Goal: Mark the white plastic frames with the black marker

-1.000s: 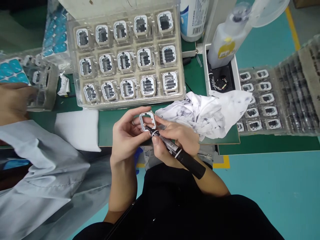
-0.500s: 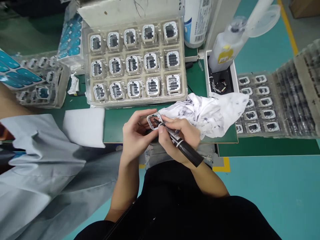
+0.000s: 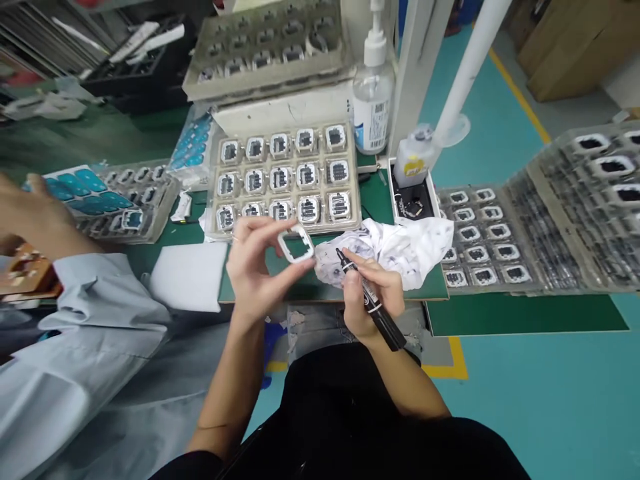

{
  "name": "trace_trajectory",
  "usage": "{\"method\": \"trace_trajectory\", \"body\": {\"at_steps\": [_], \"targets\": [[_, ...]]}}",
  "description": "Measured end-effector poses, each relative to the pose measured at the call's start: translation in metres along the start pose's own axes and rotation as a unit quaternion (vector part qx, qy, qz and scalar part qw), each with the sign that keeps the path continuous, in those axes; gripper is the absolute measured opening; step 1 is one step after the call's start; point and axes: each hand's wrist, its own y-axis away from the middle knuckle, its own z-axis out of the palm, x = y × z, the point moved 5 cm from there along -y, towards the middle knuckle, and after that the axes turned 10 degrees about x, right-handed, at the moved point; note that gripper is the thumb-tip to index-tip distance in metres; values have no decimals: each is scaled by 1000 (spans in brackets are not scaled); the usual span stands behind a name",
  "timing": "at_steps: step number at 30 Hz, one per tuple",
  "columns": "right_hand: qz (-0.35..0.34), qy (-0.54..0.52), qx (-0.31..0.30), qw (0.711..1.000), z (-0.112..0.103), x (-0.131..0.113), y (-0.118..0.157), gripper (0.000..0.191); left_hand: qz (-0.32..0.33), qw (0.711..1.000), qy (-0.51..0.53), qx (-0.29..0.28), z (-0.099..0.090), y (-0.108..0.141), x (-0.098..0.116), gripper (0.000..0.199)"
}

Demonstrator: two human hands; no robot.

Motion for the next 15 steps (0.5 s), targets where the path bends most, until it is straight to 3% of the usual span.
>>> {"method": "trace_trajectory", "body": {"at_steps": [2,5,7,10,12,15], "targets": [[-8,-7,10,1000,-1,2,1,11,55,997,-47,-15,8,-38,-6,57],[-3,-4,20,1000,-2,3,1,10,86,986,-122,-77,45,-88,-28,52],[8,-1,20,1000,-1,4,1,10,86,975,-163,-123,77,-108,-45,46],[11,8,24,1000,-2,7,1,12,71,965,-186,-172,114,-119,-65,42],[-5,9,34,999,-3,8,1,14,57,969,-169,-169,120,-123,-74,51],[-20,6,35,999,-4,11,1,16,28,984,-130,-120,100,-138,-94,57]]}}
